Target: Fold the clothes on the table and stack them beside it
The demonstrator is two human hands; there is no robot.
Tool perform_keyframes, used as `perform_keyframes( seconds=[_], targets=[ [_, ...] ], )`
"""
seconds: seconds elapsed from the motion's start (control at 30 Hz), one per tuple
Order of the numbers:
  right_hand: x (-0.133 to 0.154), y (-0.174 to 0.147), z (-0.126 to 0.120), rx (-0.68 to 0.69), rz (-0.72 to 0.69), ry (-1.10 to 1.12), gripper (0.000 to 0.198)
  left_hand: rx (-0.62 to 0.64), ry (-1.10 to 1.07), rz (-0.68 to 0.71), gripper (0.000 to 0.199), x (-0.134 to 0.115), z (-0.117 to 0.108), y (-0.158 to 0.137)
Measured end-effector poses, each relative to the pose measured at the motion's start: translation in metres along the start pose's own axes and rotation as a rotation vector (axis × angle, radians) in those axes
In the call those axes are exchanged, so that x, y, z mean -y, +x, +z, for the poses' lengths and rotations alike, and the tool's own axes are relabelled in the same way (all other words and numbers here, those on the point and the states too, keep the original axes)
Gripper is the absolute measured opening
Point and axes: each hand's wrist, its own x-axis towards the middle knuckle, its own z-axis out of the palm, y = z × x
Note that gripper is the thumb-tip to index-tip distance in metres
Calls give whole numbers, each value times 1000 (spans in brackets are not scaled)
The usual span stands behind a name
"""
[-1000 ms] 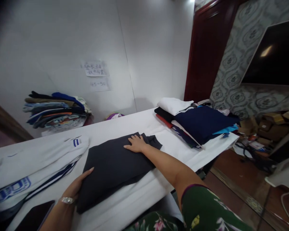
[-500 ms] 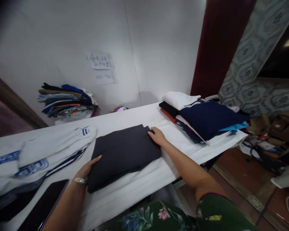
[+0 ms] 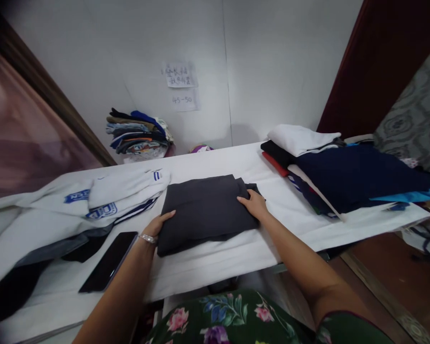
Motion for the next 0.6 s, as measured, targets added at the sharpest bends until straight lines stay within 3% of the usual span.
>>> perform_keyframes(
  seconds=[0.23,0.37,0.5,0.6],
  targets=[
    [-6,6,7,-36,-11,25,38,-9,-3,-8,22,4,0,-2],
    [-4,8,-1,-27,-57,-14,42,-6,-11,-17,17,0,2,-6],
    [6,-11,-18,-160,-254,-106,48,-17,-6,-29,16,-10,5,-10],
    [18,-39,-23,-141,-361,99,49,12,26,-1,18,-23,11,-13]
  ],
)
